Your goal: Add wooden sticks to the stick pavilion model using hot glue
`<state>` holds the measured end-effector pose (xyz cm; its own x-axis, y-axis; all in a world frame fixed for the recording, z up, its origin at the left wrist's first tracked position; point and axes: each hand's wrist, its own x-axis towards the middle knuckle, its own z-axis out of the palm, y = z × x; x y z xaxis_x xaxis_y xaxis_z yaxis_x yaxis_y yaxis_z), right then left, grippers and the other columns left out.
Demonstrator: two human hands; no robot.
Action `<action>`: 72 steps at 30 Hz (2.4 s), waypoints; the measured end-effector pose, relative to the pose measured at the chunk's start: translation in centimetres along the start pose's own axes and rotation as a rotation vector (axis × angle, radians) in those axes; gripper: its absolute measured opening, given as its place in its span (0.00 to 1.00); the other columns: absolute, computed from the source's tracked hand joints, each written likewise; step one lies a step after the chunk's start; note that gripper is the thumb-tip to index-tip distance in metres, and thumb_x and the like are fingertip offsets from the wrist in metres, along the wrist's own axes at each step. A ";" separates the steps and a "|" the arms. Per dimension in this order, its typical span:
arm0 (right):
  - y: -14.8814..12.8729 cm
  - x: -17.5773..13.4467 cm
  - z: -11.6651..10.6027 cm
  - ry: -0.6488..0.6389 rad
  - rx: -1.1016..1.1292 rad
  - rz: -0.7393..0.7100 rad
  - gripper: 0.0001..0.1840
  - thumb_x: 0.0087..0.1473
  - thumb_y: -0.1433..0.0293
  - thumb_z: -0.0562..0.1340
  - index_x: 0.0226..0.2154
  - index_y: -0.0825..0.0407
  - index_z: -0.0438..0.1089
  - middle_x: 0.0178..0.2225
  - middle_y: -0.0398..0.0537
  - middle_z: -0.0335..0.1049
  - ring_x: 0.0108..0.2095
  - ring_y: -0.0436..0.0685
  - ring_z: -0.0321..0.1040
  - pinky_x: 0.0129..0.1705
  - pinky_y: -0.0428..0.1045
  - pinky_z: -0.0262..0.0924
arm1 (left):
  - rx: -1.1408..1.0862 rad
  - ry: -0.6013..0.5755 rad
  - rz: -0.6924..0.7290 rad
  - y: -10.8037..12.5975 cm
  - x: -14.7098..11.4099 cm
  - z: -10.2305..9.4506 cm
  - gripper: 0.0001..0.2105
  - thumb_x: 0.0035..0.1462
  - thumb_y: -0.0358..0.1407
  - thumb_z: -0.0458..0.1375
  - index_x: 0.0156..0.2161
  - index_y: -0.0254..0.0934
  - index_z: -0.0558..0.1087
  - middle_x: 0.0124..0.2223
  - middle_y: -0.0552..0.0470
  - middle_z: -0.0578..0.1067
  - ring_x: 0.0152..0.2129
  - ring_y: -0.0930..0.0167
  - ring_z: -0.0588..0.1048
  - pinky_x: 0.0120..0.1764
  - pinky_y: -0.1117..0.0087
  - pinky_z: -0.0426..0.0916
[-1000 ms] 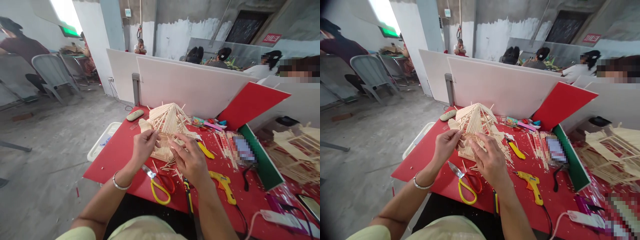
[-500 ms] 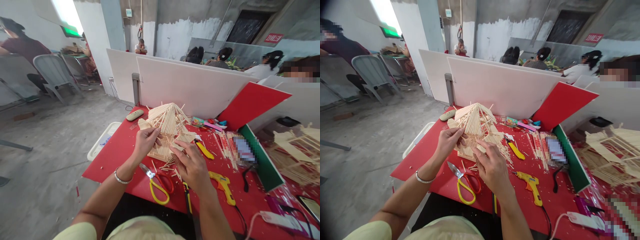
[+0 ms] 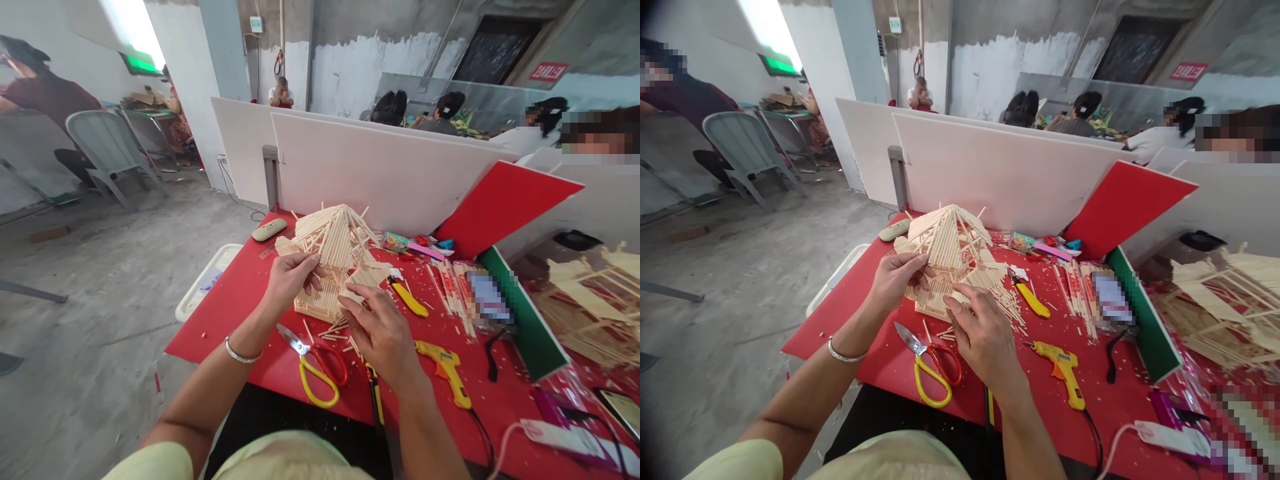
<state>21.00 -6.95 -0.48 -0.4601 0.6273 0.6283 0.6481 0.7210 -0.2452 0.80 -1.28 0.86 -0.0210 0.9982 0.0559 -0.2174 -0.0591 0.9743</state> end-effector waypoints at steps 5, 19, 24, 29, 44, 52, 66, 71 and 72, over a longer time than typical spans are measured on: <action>0.0 0.0 0.1 -0.016 0.002 0.004 0.21 0.58 0.75 0.60 0.54 0.46 0.68 0.56 0.51 0.65 0.55 0.59 0.62 0.55 0.58 0.63 | 0.001 0.000 0.004 0.0 0.2 0.1 0.17 0.52 0.45 0.64 0.26 0.30 0.75 0.29 0.43 0.79 0.15 0.74 0.73 0.15 0.76 0.62; -1.8 -3.3 0.3 0.117 0.452 0.436 0.21 0.57 0.68 0.64 0.53 0.46 0.68 0.35 0.43 0.73 0.34 0.50 0.69 0.36 0.46 0.65 | 0.740 -0.110 0.452 -2.4 -8.8 -0.7 0.07 0.61 0.33 0.57 0.39 0.37 0.78 0.29 0.51 0.79 0.24 0.73 0.76 0.30 0.74 0.69; -1.3 -6.4 -0.4 0.175 0.659 0.710 0.06 0.58 0.65 0.63 0.36 0.47 0.76 0.30 0.41 0.73 0.29 0.47 0.68 0.32 0.43 0.63 | 0.548 -0.322 0.224 -6.4 -9.2 1.6 0.07 0.59 0.35 0.59 0.39 0.37 0.78 0.33 0.47 0.80 0.28 0.69 0.78 0.31 0.72 0.71; -1.3 -9.9 0.7 0.287 0.791 0.844 0.07 0.55 0.64 0.65 0.36 0.47 0.77 0.32 0.42 0.75 0.28 0.49 0.71 0.28 0.44 0.66 | -0.180 -0.227 -0.372 -9.1 -10.1 5.1 0.13 0.50 0.41 0.67 0.38 0.36 0.77 0.26 0.51 0.77 0.19 0.73 0.73 0.19 0.77 0.64; -3.2 -10.2 7.9 -0.477 -0.067 0.428 0.27 0.53 0.69 0.63 0.56 0.53 0.65 0.54 0.60 0.65 0.52 0.65 0.61 0.54 0.61 0.60 | 0.133 0.027 -0.170 -10.8 -10.8 -2.4 0.14 0.59 0.43 0.59 0.45 0.36 0.77 0.29 0.53 0.74 0.27 0.72 0.74 0.34 0.70 0.70; -5.0 -8.2 10.6 -0.572 -0.293 0.344 0.26 0.58 0.67 0.59 0.59 0.50 0.62 0.40 0.56 0.66 0.38 0.60 0.64 0.35 0.51 0.62 | 0.087 0.212 -0.222 -12.5 -12.0 -8.1 0.16 0.56 0.44 0.62 0.44 0.34 0.78 0.29 0.51 0.75 0.20 0.74 0.71 0.24 0.71 0.68; -1.8 -12.8 5.1 -0.645 -0.427 0.587 0.40 0.52 0.65 0.61 0.66 0.51 0.51 0.61 0.62 0.57 0.57 0.69 0.59 0.53 0.63 0.60 | -0.029 -0.047 -0.368 -13.3 -11.6 -6.0 0.14 0.55 0.44 0.63 0.40 0.35 0.76 0.26 0.53 0.73 0.19 0.76 0.68 0.23 0.75 0.63; -1.7 -15.8 2.7 -0.687 -0.509 0.730 0.50 0.45 0.65 0.65 0.68 0.48 0.46 0.67 0.64 0.46 0.61 0.75 0.52 0.51 0.68 0.59 | -0.065 -0.216 -0.449 -14.1 -10.7 -2.0 0.13 0.55 0.44 0.62 0.38 0.35 0.76 0.26 0.54 0.71 0.20 0.77 0.66 0.24 0.75 0.62; -1.5 -16.0 2.4 -0.671 -0.523 0.743 0.50 0.46 0.62 0.65 0.68 0.47 0.46 0.67 0.63 0.46 0.61 0.76 0.52 0.51 0.68 0.58 | -0.059 -0.234 -0.455 -14.1 -10.6 -1.4 0.13 0.55 0.44 0.62 0.39 0.35 0.77 0.26 0.54 0.72 0.19 0.77 0.65 0.24 0.75 0.63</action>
<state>25.93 -17.39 -11.99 0.0148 0.9942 -0.1068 0.9989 -0.0100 0.0450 2.69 -11.02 -13.81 0.3058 0.8978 -0.3171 -0.2088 0.3881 0.8976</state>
